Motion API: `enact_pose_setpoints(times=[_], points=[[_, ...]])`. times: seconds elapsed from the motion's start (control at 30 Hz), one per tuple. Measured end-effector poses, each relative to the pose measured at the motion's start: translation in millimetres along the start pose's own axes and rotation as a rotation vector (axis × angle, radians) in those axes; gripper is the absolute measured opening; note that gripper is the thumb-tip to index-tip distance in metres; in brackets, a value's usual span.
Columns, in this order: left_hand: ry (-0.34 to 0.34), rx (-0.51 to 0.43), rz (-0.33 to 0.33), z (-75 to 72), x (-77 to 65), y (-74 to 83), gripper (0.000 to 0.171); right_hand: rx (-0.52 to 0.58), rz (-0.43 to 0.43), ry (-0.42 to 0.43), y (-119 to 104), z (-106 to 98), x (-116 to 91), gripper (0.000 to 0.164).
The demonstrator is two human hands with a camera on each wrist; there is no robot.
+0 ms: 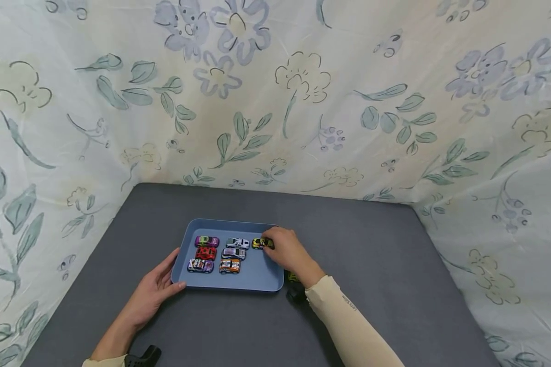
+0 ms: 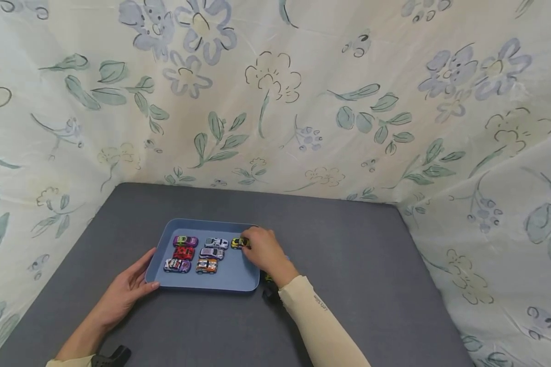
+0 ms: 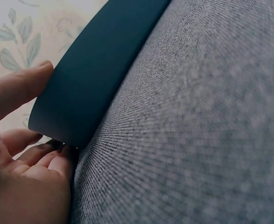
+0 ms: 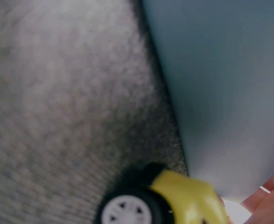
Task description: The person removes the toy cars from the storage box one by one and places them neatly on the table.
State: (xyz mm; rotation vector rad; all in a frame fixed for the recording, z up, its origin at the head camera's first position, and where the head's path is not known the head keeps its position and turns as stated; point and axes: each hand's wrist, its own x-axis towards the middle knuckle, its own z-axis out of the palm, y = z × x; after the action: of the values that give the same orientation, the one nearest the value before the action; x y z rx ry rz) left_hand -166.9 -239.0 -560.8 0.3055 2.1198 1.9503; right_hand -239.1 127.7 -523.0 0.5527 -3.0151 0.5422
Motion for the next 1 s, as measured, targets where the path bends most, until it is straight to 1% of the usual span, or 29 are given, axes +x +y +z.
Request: enact_pose_setpoints(times=[0.23,0.4,0.5,0.6,1.0], points=[[-0.006,-0.01,0.003,-1.1,-0.1,0.1,0.093,0.02,-0.016,0.011,2,0,-1,0.03],[-0.002,-0.021,0.007,4.7,-4.0,0.7,0.092,0.041,-0.049,0.044,7,-4,-4,0.028],[0.005,-0.027,0.008,7.2,-7.6,2.3,0.092,0.063,-0.058,0.047,9,-8,-6,0.029],[0.005,-0.033,0.007,6.3,-8.5,3.0,0.092,0.086,-0.058,0.052,9,-11,-8,0.029],[0.003,-0.016,-0.002,5.8,-7.6,0.0,0.093,0.129,-0.068,0.168,15,-29,-24,0.028]])
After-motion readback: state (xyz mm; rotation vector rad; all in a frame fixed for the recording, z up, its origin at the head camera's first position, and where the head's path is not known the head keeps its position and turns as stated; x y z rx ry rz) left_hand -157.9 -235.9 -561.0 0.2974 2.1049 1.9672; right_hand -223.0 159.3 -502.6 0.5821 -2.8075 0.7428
